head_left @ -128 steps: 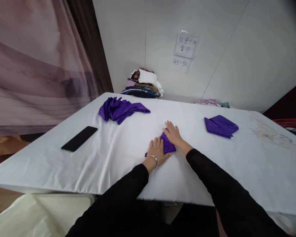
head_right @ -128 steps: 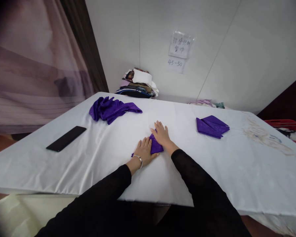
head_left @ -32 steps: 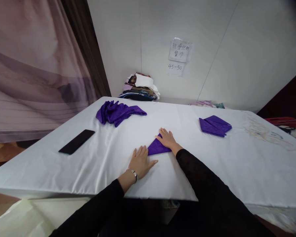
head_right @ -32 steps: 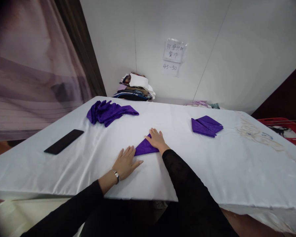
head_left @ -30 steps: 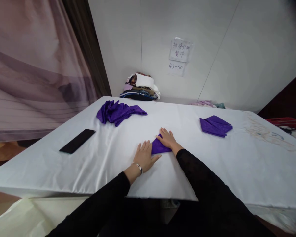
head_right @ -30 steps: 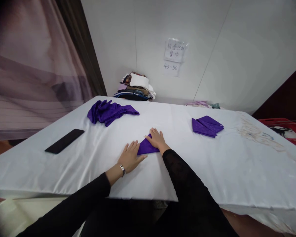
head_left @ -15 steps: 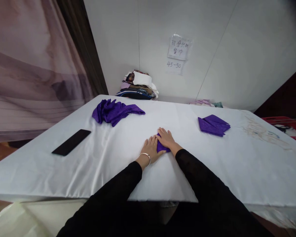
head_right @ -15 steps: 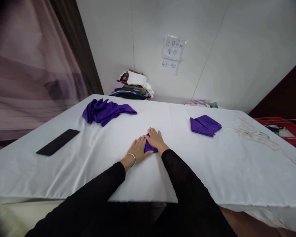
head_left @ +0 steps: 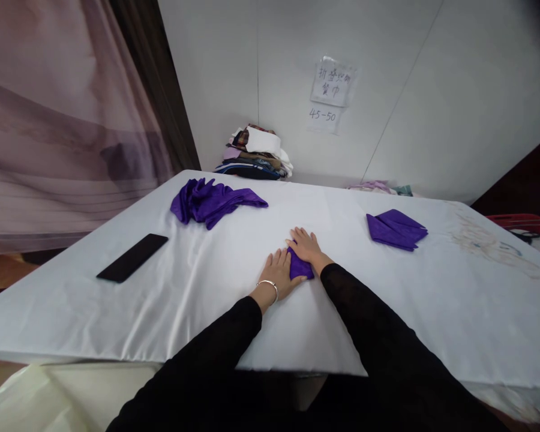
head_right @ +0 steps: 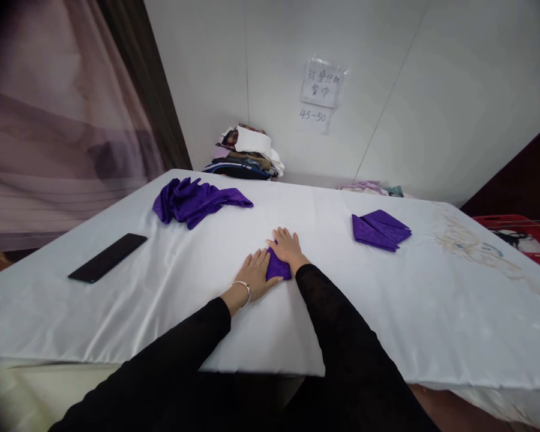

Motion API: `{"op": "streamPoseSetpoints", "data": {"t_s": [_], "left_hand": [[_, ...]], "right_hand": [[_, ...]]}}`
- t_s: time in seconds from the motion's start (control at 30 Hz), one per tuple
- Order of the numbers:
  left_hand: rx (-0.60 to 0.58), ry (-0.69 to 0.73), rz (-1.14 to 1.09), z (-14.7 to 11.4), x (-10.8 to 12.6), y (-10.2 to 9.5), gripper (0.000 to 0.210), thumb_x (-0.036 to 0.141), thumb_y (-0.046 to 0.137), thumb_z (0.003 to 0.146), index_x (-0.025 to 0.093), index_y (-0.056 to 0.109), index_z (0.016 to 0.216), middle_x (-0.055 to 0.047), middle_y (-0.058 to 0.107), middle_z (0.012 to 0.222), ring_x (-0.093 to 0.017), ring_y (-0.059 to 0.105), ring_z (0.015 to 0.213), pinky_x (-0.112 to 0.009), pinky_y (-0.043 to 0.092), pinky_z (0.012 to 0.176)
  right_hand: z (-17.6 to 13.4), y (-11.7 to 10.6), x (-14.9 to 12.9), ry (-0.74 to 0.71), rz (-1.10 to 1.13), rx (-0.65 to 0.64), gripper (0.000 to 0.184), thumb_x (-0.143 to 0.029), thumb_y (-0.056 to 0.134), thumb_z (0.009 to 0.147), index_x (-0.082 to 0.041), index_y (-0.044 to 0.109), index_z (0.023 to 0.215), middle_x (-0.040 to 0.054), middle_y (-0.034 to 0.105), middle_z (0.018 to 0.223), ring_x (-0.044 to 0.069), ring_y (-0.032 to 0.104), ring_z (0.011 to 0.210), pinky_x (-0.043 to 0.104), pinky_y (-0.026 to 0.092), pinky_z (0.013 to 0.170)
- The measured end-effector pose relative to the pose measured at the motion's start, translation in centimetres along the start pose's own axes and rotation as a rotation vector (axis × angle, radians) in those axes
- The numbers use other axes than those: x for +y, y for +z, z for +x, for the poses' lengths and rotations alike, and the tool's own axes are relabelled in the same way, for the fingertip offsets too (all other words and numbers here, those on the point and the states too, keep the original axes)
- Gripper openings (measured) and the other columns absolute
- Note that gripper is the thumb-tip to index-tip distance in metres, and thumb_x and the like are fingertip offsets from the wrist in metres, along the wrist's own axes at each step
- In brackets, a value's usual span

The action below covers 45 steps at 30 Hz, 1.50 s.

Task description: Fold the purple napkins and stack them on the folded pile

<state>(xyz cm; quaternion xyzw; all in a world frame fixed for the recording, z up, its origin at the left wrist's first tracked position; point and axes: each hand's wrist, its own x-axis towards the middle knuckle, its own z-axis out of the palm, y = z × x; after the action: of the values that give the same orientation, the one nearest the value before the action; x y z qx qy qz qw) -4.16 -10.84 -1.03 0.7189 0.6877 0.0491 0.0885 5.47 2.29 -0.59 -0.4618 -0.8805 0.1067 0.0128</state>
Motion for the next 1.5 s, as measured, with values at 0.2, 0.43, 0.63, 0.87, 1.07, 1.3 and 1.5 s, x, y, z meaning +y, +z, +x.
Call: {"op": "streamPoseSetpoints", "data": {"t_s": [0.2,0.43,0.63,0.87,1.07,1.3,1.5], "left_hand": [[-0.008,-0.009,0.031,0.0,0.0,0.2,0.093,0.073,0.018,0.082,0.006,0.021,0.146,-0.014,0.018,0.154,-0.03,0.01,0.142,-0.047,0.01,0.114],[-0.006,-0.014,0.037,-0.1,0.1,0.2,0.092,0.073,0.019,0.082,0.008,0.022,0.146,-0.014,0.018,0.154,-0.031,0.009,0.142,-0.048,0.011,0.115],[-0.02,-0.016,0.028,-0.2,0.4,-0.4,0.089,0.071,0.022,0.083,0.007,0.023,0.146,-0.013,0.017,0.154,-0.03,0.01,0.142,-0.048,0.011,0.114],[-0.023,-0.023,0.013,-0.4,0.5,-0.7,0.089,0.07,0.023,0.083,0.007,0.023,0.146,-0.013,0.018,0.154,-0.029,0.009,0.142,-0.047,0.01,0.115],[-0.031,-0.024,0.013,-0.6,0.6,-0.9,0.088,0.07,0.024,0.083,0.007,0.022,0.146,-0.014,0.017,0.154,-0.029,0.009,0.142,-0.047,0.01,0.115],[-0.038,-0.011,0.01,-0.4,0.5,-0.7,0.091,0.071,0.019,0.083,0.006,0.019,0.146,-0.014,0.015,0.154,-0.029,0.007,0.142,-0.048,0.009,0.115],[-0.046,-0.006,0.003,-0.2,0.4,-0.6,0.092,0.071,0.019,0.082,0.005,0.019,0.146,-0.015,0.015,0.154,-0.029,0.007,0.142,-0.047,0.008,0.115]], "right_hand": [[0.9,0.2,0.3,0.013,-0.09,-0.018,0.061,-0.055,0.016,0.093,-0.027,0.018,0.147,0.0028,0.014,0.156,0.023,0.009,0.142,0.05,0.013,0.111],[2.0,0.3,0.8,0.02,-0.078,-0.006,0.063,-0.059,0.016,0.092,-0.027,0.021,0.146,0.0032,0.015,0.155,0.023,0.01,0.142,0.051,0.011,0.111],[2.7,0.5,1.2,0.033,-0.054,-0.006,0.064,-0.061,0.016,0.091,-0.028,0.023,0.145,0.0037,0.013,0.156,0.024,0.008,0.142,0.051,0.01,0.11],[3.2,0.6,1.4,0.04,-0.033,0.028,0.063,-0.059,0.018,0.091,-0.027,0.026,0.144,0.0048,0.016,0.155,0.025,0.01,0.141,0.051,0.01,0.11],[3.2,0.5,1.4,0.058,0.038,0.127,0.053,-0.052,0.024,0.094,-0.025,0.038,0.138,0.0055,0.027,0.152,0.025,0.019,0.139,0.051,0.013,0.11],[1.4,0.0,2.7,0.113,0.574,0.304,0.057,-0.049,0.019,0.095,-0.017,0.051,0.13,0.0083,0.051,0.136,0.019,0.043,0.129,0.037,0.029,0.109],[-4.6,1.6,1.6,0.014,0.519,0.293,0.057,-0.051,0.027,0.094,-0.019,0.041,0.139,0.0064,0.038,0.146,0.021,0.029,0.137,0.041,0.023,0.113]]}}
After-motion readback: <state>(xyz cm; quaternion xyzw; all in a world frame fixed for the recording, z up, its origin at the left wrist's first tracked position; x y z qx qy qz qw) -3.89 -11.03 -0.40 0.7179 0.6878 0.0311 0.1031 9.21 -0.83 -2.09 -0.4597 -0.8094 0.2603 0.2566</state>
